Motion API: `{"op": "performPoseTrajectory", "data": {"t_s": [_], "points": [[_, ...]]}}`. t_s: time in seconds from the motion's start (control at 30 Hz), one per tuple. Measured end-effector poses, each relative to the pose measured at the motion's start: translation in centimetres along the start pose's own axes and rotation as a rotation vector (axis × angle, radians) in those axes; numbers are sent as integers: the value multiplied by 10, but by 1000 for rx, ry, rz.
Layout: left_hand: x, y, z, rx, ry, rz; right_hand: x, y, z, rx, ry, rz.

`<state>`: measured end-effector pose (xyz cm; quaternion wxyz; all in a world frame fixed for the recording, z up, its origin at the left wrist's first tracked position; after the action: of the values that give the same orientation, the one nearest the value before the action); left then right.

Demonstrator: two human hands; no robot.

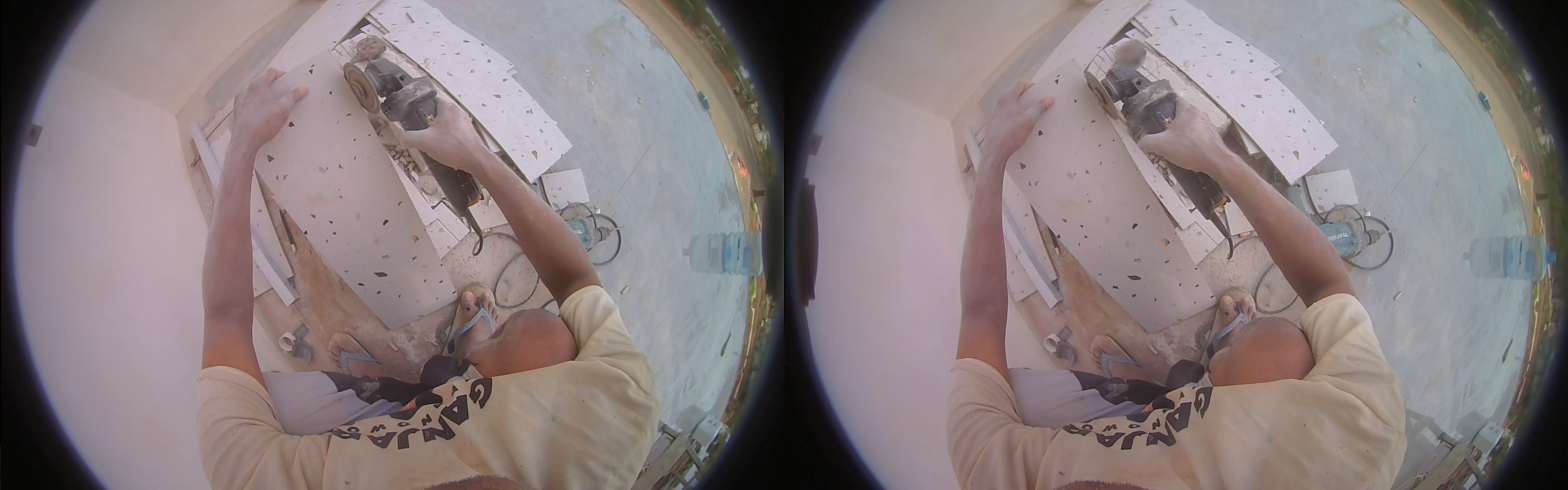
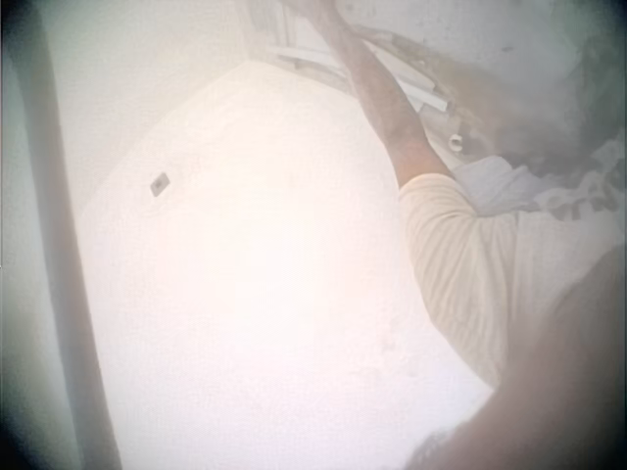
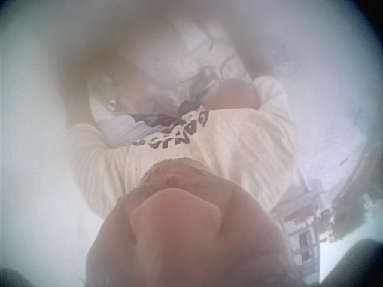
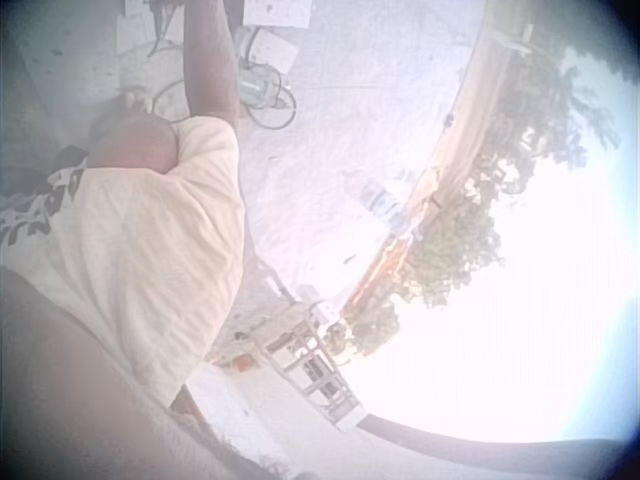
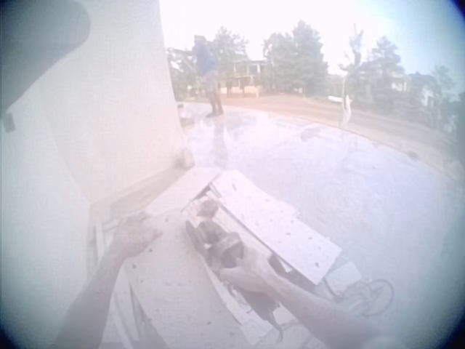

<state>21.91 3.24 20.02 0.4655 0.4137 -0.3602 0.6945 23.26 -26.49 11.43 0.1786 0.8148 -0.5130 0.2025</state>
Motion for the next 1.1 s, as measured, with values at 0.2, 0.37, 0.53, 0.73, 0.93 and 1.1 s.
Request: {"op": "performPoseTrajectory", "data": {"t_s": [0.2,0.37,0.53,0.73,0.93,1.1], "points": [[1,6,6,18,6,-2,-1,-3,1,30,-6,18],[2,8,5,-18,-14,41,0,-5,0,17,22,57],[1,10,2,39,31,-12,-2,-8,1,33,60,68],[6,18,9,36,16,49,0,-6,-5,58,42,76],[5,22,6,2,-26,61,7,4,-25,44,0,46],[5,25,10,31,9,39,9,6,-28,24,10,17]]}}
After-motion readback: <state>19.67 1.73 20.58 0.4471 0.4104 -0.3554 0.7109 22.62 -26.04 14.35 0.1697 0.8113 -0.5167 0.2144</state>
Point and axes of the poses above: each hand's wrist, its own y-axis away from the middle knuckle, its own x-axis out of the back of the hand, z = x × y, the point moved 5 cm from there along -y, towards the middle knuckle, and after that the axes turned 5 degrees about x, right-handed, at the moved point
